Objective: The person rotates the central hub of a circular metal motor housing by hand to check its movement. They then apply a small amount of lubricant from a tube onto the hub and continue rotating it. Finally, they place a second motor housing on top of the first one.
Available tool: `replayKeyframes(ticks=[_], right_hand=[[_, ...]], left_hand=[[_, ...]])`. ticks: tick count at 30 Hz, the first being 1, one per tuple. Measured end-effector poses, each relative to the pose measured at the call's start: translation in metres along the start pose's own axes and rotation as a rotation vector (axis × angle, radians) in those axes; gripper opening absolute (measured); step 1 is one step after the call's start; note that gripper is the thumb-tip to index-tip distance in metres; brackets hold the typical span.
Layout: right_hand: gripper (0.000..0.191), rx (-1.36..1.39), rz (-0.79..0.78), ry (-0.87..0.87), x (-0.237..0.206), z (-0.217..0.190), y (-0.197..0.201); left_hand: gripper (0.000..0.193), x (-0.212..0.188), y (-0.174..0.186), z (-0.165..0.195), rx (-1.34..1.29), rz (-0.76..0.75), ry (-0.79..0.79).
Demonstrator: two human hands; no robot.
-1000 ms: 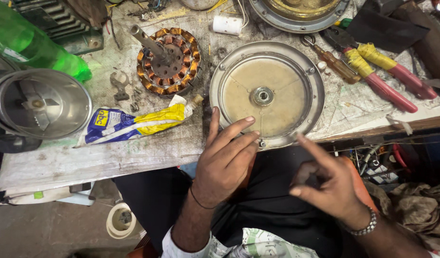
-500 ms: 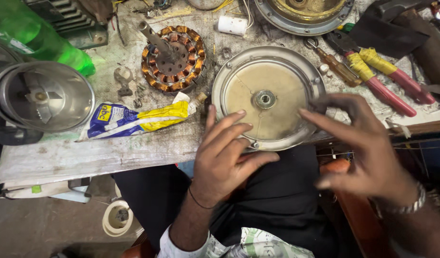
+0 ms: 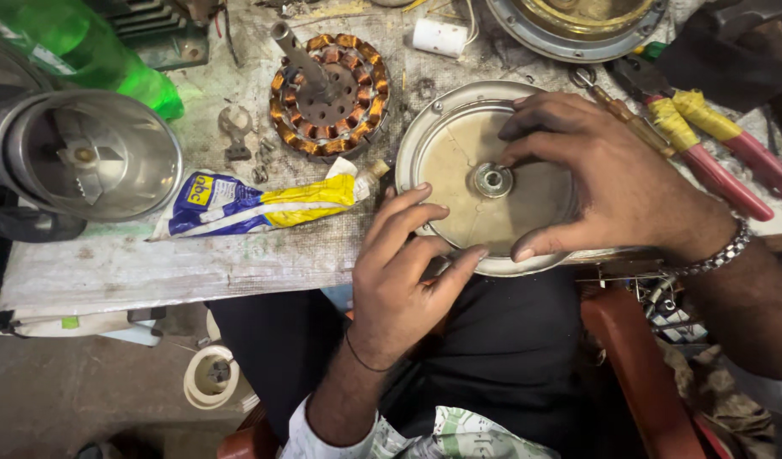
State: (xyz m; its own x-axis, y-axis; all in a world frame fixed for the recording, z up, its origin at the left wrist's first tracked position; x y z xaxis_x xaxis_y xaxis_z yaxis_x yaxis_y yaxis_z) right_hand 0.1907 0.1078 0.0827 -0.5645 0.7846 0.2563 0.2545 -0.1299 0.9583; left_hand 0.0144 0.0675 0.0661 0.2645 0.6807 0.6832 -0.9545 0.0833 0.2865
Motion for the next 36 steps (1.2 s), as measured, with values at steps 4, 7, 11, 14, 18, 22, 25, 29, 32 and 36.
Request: replayKeyframes(ticks=[4,7,11,14,18,22,25,29,32,36], right_hand=[[0.097,-0.026,-0.011,-0.014,0.0,0.002,-0.004],[0.101,-0.043,-0.023,-0.01,-0.001,0.003,-0.006],[0.105,-0.098,-0.04,0.01,-0.001,0.003,-0.009],[0.107,-0.122,-0.043,0.027,0.0,0.001,-0.01],[0.113,-0.207,-0.101,0.04,0.002,0.0,-0.018],[0.115,-0.225,-0.099,0.052,0.003,0.0,-0.02],[0.115,-0.195,-0.08,0.057,0.004,0.001,-0.02],[0.113,-0.123,-0.065,0.045,0.003,0.003,-0.02],[0.112,-0.105,-0.058,0.037,0.003,0.004,-0.02],[0.109,-0.145,-0.056,0.029,0.003,0.005,-0.019]], left_hand=[[0.031,0.001,0.0,0.001,-0.014,-0.006,0.004],[0.03,0.002,0.0,0.001,-0.013,-0.004,0.008],[0.03,0.002,-0.001,0.002,-0.009,-0.004,0.003],[0.03,0.003,-0.001,0.001,-0.015,-0.008,0.0],[0.03,0.002,-0.002,0.001,-0.02,-0.012,0.009],[0.03,0.002,-0.002,0.001,-0.034,-0.005,0.008],[0.031,0.001,-0.002,0.001,-0.033,0.004,0.004],[0.031,0.001,-0.002,0.001,-0.038,-0.005,0.013],[0.031,0.001,-0.003,0.0,-0.044,-0.009,0.016],[0.031,0.001,-0.003,0.0,-0.042,-0.009,0.019]])
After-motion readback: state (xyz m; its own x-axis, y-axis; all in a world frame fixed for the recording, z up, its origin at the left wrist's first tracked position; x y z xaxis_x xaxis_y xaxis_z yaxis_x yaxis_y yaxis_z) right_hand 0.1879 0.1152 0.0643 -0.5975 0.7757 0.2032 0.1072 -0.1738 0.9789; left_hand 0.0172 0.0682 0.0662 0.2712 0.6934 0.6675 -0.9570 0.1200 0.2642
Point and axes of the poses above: each hand's wrist, its own x-axis towards the middle knuckle, its own y-axis out of the back of the hand, z = x × y, the point moved 10 cm from there along x, towards the middle knuckle, and after that the axes turned 9 degrees about -x, right-handed, at the moved point
